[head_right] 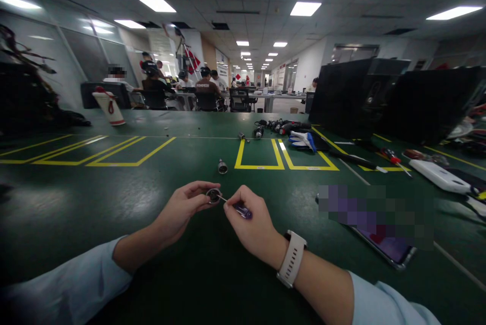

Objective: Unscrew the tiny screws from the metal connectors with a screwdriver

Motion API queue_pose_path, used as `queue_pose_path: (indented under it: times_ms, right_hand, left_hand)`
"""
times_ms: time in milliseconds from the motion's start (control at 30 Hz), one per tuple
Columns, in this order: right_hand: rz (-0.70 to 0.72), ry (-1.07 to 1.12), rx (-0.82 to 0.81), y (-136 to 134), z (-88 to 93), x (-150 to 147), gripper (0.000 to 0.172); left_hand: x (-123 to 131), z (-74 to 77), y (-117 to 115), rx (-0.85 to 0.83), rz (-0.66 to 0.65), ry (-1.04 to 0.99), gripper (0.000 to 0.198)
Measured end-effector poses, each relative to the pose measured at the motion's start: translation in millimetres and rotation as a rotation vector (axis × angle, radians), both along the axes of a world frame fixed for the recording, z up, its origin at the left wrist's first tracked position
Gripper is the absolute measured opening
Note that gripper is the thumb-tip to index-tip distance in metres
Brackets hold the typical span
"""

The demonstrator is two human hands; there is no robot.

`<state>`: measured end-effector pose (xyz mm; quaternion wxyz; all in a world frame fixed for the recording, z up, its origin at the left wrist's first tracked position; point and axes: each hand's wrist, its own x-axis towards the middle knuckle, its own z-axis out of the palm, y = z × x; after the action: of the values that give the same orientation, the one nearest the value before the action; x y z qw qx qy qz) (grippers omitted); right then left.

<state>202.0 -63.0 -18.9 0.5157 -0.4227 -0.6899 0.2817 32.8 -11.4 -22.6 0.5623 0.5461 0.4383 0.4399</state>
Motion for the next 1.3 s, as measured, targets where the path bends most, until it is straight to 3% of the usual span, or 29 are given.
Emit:
queue_pose_path:
  times_ms: [467, 833, 967, 1100, 1167, 1300]
  right_hand:
    - [0.020, -0.204, 0.221, -7.3, -3.3, -1.8, 0.011]
    - [0.014, -0.257, 0.258, -7.3, -1.8, -1.8, 0.011]
    - [-0.026, -0.274, 0.244, -2.3, 9.4, 7.7, 0.010]
    - [-0.011, -0.505, 0.129, 6.1, 15.3, 16.7, 0.013]
    - [-0.001, -0.620, 0.075, 9.5, 10.9, 18.1, 0.008]
    - [0.075, -0.744, 0.034, 15.3, -6.1, 18.4, 0.017]
  left_hand:
    - [4.1, 4.6, -3.6, 0.065, 0.092, 0.061, 0.021]
    - [2.8, 0.5, -1.2, 0.107, 0.076, 0.065, 0.019]
    - [-6.2, -10.7, 24.0, 0.231, 0.188, 0.136, 0.024]
    - [-22.2, -26.8, 68.0, 0.412, 0.313, 0.156, 0.039]
    - [-28.2, -31.9, 89.1, 0.467, 0.304, 0.220, 0.043]
    - [-30.8, -35.0, 119.0, 0.506, 0.300, 0.408, 0.046]
